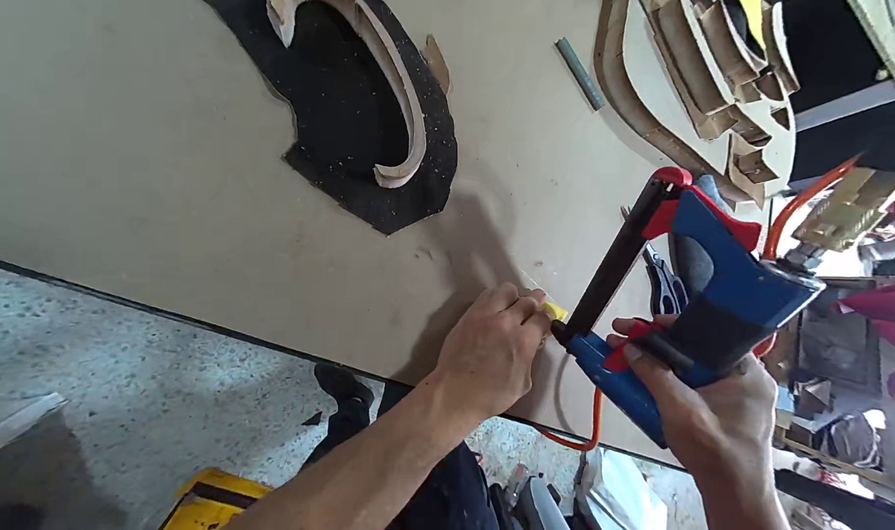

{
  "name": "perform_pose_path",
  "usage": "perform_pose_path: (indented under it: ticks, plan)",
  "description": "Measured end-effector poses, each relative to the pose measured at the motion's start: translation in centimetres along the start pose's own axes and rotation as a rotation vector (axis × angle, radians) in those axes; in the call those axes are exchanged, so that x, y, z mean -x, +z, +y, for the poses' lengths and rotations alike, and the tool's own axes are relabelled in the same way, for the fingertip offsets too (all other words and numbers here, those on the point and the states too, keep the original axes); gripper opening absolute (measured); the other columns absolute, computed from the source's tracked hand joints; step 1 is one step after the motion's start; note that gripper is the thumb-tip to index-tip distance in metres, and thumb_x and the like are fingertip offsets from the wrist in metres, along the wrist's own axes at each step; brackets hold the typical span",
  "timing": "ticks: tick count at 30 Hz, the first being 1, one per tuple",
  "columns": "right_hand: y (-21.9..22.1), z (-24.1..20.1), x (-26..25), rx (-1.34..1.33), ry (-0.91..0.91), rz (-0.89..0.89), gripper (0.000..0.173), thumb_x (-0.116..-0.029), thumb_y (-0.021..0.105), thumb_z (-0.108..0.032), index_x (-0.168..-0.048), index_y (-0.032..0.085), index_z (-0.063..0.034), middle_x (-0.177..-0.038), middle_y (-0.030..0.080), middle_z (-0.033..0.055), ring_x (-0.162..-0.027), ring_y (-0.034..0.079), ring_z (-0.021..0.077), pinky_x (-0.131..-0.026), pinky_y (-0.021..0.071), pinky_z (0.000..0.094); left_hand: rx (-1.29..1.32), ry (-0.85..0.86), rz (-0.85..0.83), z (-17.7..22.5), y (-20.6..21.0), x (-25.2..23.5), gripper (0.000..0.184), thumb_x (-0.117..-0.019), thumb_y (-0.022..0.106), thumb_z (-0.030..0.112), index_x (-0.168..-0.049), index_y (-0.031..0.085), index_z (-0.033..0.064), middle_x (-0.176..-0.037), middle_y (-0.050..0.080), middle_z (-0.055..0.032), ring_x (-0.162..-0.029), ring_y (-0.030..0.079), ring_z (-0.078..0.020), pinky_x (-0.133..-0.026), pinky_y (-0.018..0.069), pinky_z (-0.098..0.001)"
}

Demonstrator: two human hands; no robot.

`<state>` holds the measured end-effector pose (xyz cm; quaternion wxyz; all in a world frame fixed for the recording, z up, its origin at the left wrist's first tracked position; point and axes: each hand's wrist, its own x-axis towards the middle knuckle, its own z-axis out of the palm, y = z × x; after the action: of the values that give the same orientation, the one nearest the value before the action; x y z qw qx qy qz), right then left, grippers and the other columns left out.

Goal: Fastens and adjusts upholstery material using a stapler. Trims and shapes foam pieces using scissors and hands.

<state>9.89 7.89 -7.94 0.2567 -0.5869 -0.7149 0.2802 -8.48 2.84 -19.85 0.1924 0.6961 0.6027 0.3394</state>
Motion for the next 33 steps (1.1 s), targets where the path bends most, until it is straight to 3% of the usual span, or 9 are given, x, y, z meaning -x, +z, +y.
perform_pose_path:
  ticks: [6,16,22,25,29,33]
  plan:
    - [-0.2,-1.6,-0.6,0.059,0.006,-0.059,0.040,-0.0777,0.078,-0.027,-0.112,0.064,-0.0116,-0.090,0.078,-0.0010,-0.079,0.077,0.0142,-0.065,0.0656,0.0312,0.000,-0.018,0.026,-0.1,-0.2,-0.1,0.022,-0.0909,0.067,0.029,-0.109,0.079,0.0247,-0.131,0.068,0.0048,-0.098,0.063,-0.0161,-0.080,0.0508,-0.0320]
    - [-0.6,-3.1,-1.9,0.224,0.067,-0.114,0.039,-0.0769,0.078,-0.031,-0.111,0.065,-0.0160,-0.089,0.077,-0.0050,-0.076,0.076,0.0112,-0.061,0.0652,0.0319,0.007,-0.004,0.021,-0.3,-0.2,-0.1,0.019,-0.0932,0.065,0.031,-0.104,0.078,0.0229,-0.130,0.069,0.0037,-0.100,0.063,-0.0165,-0.081,0.0514,-0.0310]
    - [0.6,-3.3,-1.7,0.331,0.001,-0.059,0.040,-0.0745,0.077,-0.032,-0.109,0.063,-0.0164,-0.088,0.074,-0.0113,-0.075,0.071,0.0004,-0.059,0.0615,0.0242,0.027,0.015,0.016,-0.4,-0.2,-0.2,0.018,-0.0928,0.065,0.027,-0.105,0.078,0.0216,-0.129,0.069,0.0017,-0.100,0.064,-0.0172,-0.080,0.0511,-0.0319]
    - [1.0,-3.8,-1.8,0.414,0.006,-0.084,0.040,-0.0745,0.075,-0.038,-0.108,0.064,-0.0193,-0.084,0.071,-0.0133,-0.072,0.069,-0.0012,-0.056,0.0591,0.0260,0.044,0.011,0.005,-0.5,-0.2,-0.3,0.018,-0.0921,0.067,0.026,-0.106,0.078,0.0226,-0.130,0.069,0.0016,-0.101,0.064,-0.0177,-0.082,0.0522,-0.0327]
    - [0.2,-2.9,-2.9,0.299,0.069,-0.166,0.040,-0.0744,0.077,-0.038,-0.109,0.065,-0.0219,-0.083,0.073,-0.0116,-0.070,0.071,0.0039,-0.055,0.0607,0.0305,0.021,0.017,0.009,-0.5,-0.2,-0.2,0.021,-0.0916,0.067,0.029,-0.108,0.078,0.0236,-0.130,0.069,0.0033,-0.103,0.064,-0.0176,-0.084,0.0526,-0.0335]
    - [-3.0,-1.2,-4.0,0.039,0.099,-0.205,0.037,-0.0779,0.079,-0.027,-0.112,0.069,-0.0145,-0.093,0.078,0.0026,-0.078,0.076,0.0197,-0.064,0.0654,0.0394,-0.024,0.028,0.042,-0.4,-0.1,-0.1,0.021,-0.0943,0.065,0.034,-0.107,0.078,0.0241,-0.130,0.069,0.0045,-0.099,0.064,-0.0157,-0.081,0.0526,-0.0322]
